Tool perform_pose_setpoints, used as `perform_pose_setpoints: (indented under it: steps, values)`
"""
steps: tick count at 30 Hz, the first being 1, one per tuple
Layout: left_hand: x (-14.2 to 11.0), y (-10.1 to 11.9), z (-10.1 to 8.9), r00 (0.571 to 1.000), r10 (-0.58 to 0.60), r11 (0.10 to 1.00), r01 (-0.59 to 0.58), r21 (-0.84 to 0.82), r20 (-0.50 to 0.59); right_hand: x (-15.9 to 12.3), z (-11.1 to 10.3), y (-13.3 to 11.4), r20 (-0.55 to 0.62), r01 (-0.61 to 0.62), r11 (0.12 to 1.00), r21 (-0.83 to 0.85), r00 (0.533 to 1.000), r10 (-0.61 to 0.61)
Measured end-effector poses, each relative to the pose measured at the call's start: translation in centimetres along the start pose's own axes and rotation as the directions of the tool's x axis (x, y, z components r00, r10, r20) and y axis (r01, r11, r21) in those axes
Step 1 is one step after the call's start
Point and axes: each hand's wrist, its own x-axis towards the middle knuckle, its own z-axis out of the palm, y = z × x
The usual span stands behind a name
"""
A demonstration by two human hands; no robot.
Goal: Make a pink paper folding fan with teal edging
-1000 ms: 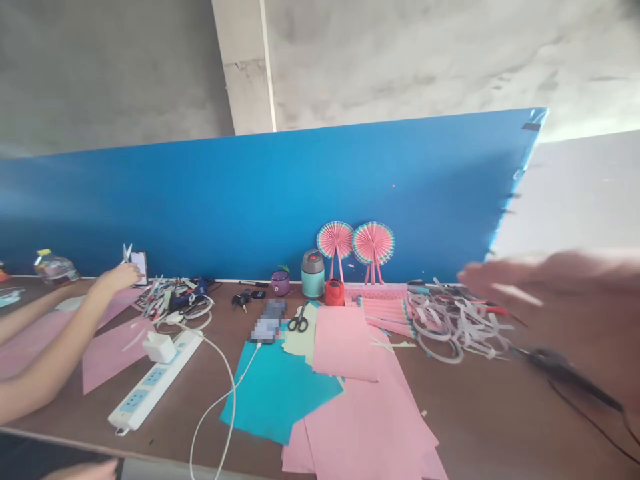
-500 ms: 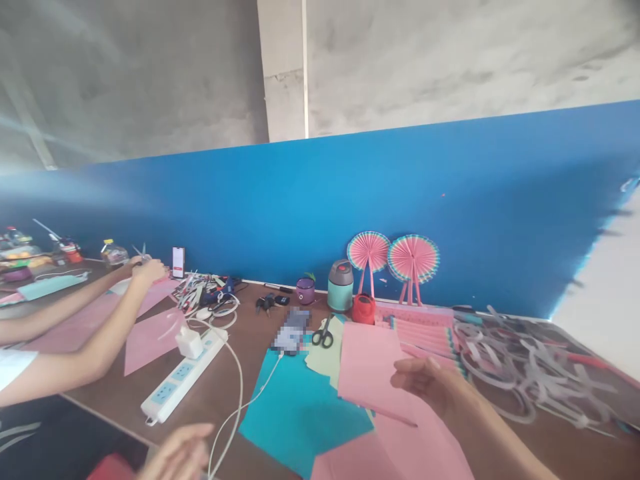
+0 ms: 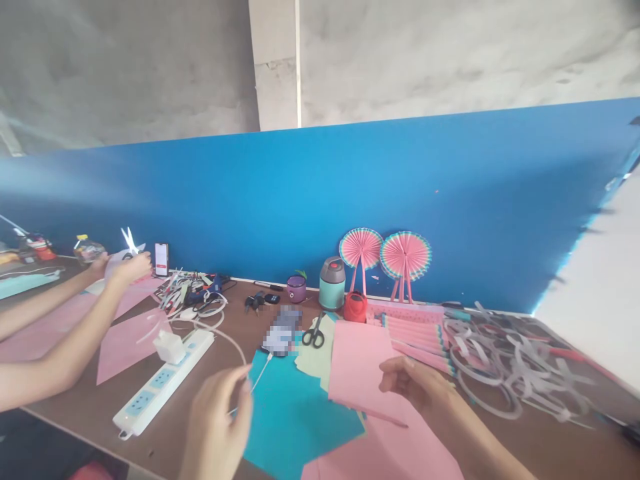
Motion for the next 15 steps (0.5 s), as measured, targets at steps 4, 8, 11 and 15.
perform_pose_setpoints:
  steps: [4,8,11,15]
  values:
    - [4.5,5.5,3.3,0.942,0.054,0.997,-0.072,0.043,0.33,0.4,0.3,-0.4,-0.023,-0.016,0.999,-0.036,1.0,0.015]
    - [4.6,3.7,4.7,0.845,0.129,0.978,-0.196,0.075,0.519,0.4,-0.3,-0.1,-0.037,-0.06,0.997,-0.055,0.998,0.058]
    - [3.3,-0.1,4.2,0.893,0.086,0.974,-0.169,0.153,0.441,0.6,-0.5,0.6,-0.043,-0.077,0.994,-0.076,0.996,0.074]
    - [1.6,-3.3,1.7,0.994,0.068,0.996,-0.074,0.058,0.089,0.8,0.0,1.2,-0.036,-0.104,0.988,-0.113,0.994,0.101]
